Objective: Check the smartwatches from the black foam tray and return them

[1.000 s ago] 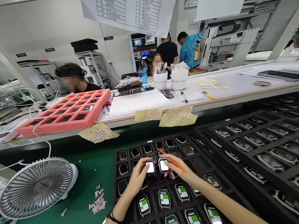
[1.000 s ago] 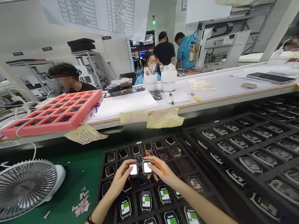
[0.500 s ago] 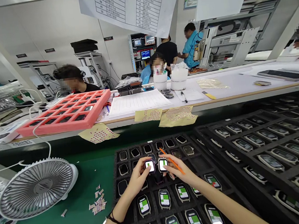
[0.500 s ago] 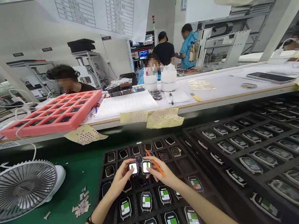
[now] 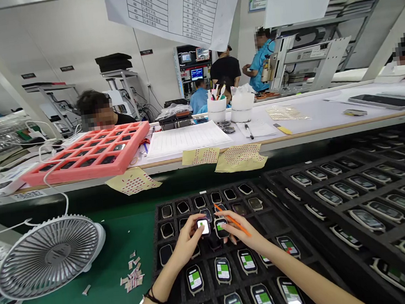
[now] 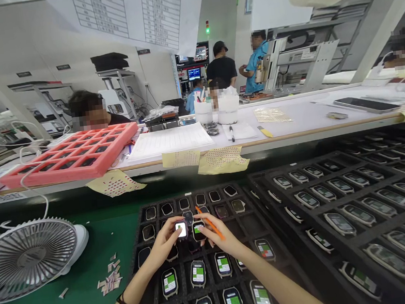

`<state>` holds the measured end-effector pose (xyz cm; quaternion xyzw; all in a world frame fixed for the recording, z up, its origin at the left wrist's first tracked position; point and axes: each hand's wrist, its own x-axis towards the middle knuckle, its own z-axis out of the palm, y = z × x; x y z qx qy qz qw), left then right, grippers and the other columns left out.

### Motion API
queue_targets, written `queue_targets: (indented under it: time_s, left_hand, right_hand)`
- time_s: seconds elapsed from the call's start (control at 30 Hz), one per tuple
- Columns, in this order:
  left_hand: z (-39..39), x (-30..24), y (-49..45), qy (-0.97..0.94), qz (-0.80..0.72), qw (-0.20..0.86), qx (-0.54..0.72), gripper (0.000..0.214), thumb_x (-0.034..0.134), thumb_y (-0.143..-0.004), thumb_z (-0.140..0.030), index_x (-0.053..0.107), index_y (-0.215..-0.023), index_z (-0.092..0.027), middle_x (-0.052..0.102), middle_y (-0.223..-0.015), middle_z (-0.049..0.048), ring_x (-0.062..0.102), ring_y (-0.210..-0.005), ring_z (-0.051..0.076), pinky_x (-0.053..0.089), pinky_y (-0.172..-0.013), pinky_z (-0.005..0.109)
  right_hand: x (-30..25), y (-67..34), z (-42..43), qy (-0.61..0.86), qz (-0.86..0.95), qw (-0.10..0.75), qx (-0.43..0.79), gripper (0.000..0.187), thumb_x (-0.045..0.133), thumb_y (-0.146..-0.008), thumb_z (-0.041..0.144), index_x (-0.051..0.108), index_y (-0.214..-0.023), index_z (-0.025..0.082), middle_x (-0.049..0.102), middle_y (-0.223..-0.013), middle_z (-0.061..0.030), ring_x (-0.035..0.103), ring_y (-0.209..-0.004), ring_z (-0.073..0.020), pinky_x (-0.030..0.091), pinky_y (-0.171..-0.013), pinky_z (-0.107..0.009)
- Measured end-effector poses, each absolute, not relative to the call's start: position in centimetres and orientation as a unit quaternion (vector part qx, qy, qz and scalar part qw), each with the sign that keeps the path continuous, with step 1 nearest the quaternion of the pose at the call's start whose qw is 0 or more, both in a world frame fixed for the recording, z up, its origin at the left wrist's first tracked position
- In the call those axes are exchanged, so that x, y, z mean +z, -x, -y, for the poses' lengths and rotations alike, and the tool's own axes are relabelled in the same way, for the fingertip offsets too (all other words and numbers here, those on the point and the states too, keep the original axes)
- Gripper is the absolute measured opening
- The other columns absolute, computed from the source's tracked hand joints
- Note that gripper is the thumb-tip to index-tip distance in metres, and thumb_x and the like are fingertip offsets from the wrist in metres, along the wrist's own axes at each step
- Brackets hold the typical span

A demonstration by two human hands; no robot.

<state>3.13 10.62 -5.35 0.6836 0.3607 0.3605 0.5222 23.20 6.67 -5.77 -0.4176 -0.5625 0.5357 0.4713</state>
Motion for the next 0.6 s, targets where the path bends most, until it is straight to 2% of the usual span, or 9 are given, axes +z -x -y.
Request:
queue_targets:
  time_s: [0.17,0.6]
  left_hand:
    - [-10.5,-5.3,-3.1,-0.696,-0.369,0.511,0.343,0.030,0.049,-0.088,-0.038,0.055,-0.111,-0.020,0.061,-0.101,0.0059,0.055,-0.082,0.018,0.042,-0.070,0.028]
    - [-10.5,-5.3,-3.0,-0.721,-0.364,0.497,0.318,0.028,0.046,-0.090,-0.036,0.056,-0.111,-0.020,0.061,-0.106,0.0062,0.055,-0.088,0.019,0.042,-0.075,0.029]
  right_hand:
    - [-6.1,-23.2,-6.7,0.417,0.568,0.465,0.536,0.035,0.056,-0.085,0.043,0.054,-0.114,0.024,0.048,-0.069,0.0041,0.060,-0.050,-0.0109,0.040,-0.040,-0.020]
    - [-6.8,-23.5,-6.8,0.414,0.562,0.461,0.549,0.030,0.053,-0.088,0.040,0.054,-0.115,0.026,0.049,-0.072,0.0038,0.060,-0.049,-0.0092,0.043,-0.043,-0.020]
